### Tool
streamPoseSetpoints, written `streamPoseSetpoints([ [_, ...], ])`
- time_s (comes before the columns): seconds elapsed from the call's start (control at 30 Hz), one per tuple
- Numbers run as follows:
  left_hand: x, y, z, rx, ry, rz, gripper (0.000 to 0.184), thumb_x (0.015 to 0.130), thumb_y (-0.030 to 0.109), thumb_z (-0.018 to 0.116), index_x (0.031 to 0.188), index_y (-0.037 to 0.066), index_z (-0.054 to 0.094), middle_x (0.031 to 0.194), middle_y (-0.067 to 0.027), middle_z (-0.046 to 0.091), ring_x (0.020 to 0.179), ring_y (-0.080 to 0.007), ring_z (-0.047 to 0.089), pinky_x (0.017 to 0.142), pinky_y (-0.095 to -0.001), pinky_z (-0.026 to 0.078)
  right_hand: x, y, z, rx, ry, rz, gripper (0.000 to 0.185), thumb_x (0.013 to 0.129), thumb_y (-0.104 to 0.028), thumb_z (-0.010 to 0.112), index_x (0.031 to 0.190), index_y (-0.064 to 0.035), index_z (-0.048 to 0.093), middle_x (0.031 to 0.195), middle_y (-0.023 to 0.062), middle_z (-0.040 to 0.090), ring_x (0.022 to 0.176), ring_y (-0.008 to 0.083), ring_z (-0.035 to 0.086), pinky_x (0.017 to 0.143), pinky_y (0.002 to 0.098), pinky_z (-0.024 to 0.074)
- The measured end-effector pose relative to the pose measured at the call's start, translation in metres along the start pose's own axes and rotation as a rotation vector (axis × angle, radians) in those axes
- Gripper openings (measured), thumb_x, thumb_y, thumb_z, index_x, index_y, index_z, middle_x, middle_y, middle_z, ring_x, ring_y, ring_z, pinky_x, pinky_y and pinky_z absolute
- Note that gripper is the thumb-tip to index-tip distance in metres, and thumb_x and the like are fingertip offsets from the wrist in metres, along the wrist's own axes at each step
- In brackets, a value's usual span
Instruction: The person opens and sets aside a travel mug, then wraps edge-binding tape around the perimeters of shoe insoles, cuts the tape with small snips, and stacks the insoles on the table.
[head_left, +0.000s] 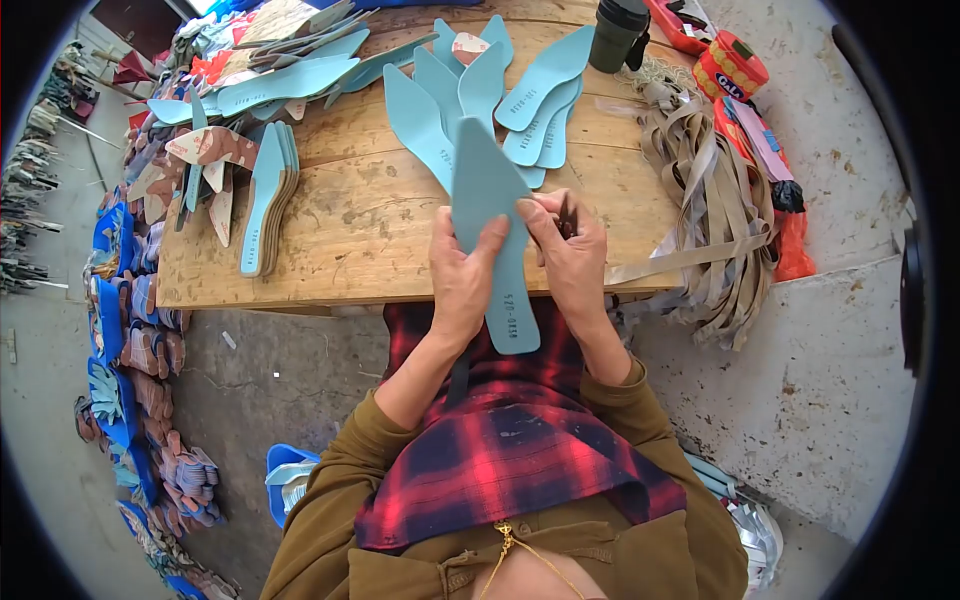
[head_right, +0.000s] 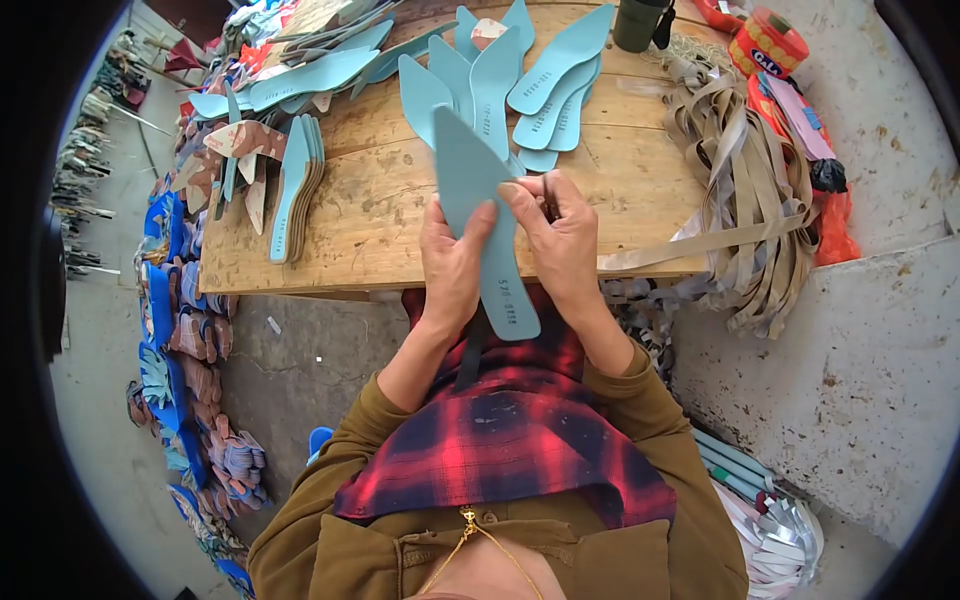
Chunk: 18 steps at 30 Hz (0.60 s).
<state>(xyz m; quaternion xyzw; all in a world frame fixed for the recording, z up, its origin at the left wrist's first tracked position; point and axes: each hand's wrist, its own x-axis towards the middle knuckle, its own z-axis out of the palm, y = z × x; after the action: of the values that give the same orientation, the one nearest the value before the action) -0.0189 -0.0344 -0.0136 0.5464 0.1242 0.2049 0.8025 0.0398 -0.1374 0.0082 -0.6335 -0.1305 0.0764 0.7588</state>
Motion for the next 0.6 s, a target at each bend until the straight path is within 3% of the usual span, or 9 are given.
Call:
streamPoseSetpoints([
  [0.07,0.005,0.005,-0.001,0.164,-0.086,0.037,0.028,0.092,0.013,0.065,0.114,0.004,0.051,0.099,-0.0001,0.059,0.088,-0.0058,0.055,0.076,-0.0223,0.047,0.014,0.008,-0.011,-0.16,-0.015,-0.136,0.02,0.093,-0.017,0.063,0.08,-0.0027,0.059,0.065,-0.0053,0.048,0.056,0.0004,0.039,0.046,0.0204,0.031],
  [0.1,0.01,0.013,-0.001,0.255,-0.151,0.054,0.03,0.092,0.012,0.065,0.117,0.004,0.05,0.1,-0.0001,0.059,0.09,-0.0061,0.055,0.078,-0.0229,0.047,0.017,-0.005,-0.017,-0.039,-0.067,0.023,0.024,0.094,-0.018,0.062,0.076,-0.0036,0.055,0.068,-0.0066,0.045,0.059,0.0004,0.037,0.049,0.0214,0.03],
  [0.13,0.016,0.021,0.001,0.344,-0.214,0.077,0.032,0.091,0.01,0.064,0.119,0.003,0.05,0.101,-0.0002,0.058,0.091,-0.0064,0.054,0.08,-0.0234,0.046,0.022,-0.008,-0.023,-0.045,-0.031,-0.041,0.025,0.093,-0.018,0.063,0.074,-0.0038,0.054,0.067,-0.0071,0.044,0.059,0.0003,0.036,0.049,0.0214,0.0296],
  [0.23,0.017,0.085,0.021,0.234,-0.055,0.282,0.028,0.096,0.015,0.056,0.121,0.002,0.05,0.1,-0.0034,0.056,0.09,-0.0111,0.052,0.08,-0.0249,0.044,0.04,-0.021,-0.046,-0.087,0.083,-0.148,0.028,0.091,-0.016,0.064,0.069,-0.0042,0.052,0.065,-0.0084,0.042,0.059,0.0002,0.036,0.052,0.0213,0.0288],
  [0.3,-0.007,0.147,0.022,0.126,-0.353,0.4,0.029,0.1,0.014,0.042,0.123,-0.002,0.046,0.101,-0.0079,0.058,0.091,-0.013,0.054,0.083,-0.0276,0.044,0.041,-0.032,-0.063,-0.157,0.163,-0.074,0.029,0.089,-0.014,0.065,0.066,-0.0044,0.05,0.063,-0.0091,0.041,0.059,0.0003,0.035,0.053,0.0211,0.0285],
  [0.37,-0.044,0.195,0.044,-0.191,-0.619,0.289,0.031,0.097,0.023,0.047,0.116,-0.003,0.051,0.093,-0.0098,0.057,0.072,-0.0193,0.055,0.077,-0.0345,0.047,0.038,-0.028,-0.063,-0.193,0.198,-0.128,0.03,0.088,-0.014,0.066,0.065,-0.0054,0.05,0.062,-0.0094,0.041,0.059,0.0003,0.035,0.052,0.0215,0.0273],
  [0.43,-0.037,0.221,0.049,-0.103,-0.975,0.38,0.04,0.098,0.029,0.05,0.122,-0.003,0.049,0.107,-0.0122,0.054,0.084,-0.0228,0.055,0.083,-0.0318,0.046,0.037,-0.016,-0.064,-0.172,0.179,-0.123,0.029,0.088,-0.014,0.066,0.064,-0.0063,0.051,0.062,-0.0095,0.042,0.058,0.0004,0.036,0.051,0.0218,0.0264],
  [0.53,-0.058,0.217,0.06,-0.242,-0.956,0.101,0.035,0.101,0.019,0.045,0.126,-0.005,0.051,0.12,-0.013,0.055,0.1,-0.0171,0.055,0.087,-0.0293,0.046,0.031,-0.006,-0.067,-0.062,0.13,-0.031,0.028,0.088,-0.014,0.066,0.064,-0.0074,0.053,0.062,-0.01,0.042,0.058,0.0005,0.035,0.051,0.0221,0.0254],
  [0.6,-0.055,0.203,0.066,-0.225,-0.943,0.12,0.032,0.1,0.016,0.047,0.125,-0.003,0.052,0.115,-0.0112,0.057,0.099,-0.018,0.056,0.085,-0.03,0.047,0.03,-0.008,-0.062,0.004,0.156,0.001,0.027,0.088,-0.014,0.065,0.064,-0.0082,0.054,0.062,-0.0107,0.042,0.057,0.0003,0.035,0.05,0.0221,0.0243],
])
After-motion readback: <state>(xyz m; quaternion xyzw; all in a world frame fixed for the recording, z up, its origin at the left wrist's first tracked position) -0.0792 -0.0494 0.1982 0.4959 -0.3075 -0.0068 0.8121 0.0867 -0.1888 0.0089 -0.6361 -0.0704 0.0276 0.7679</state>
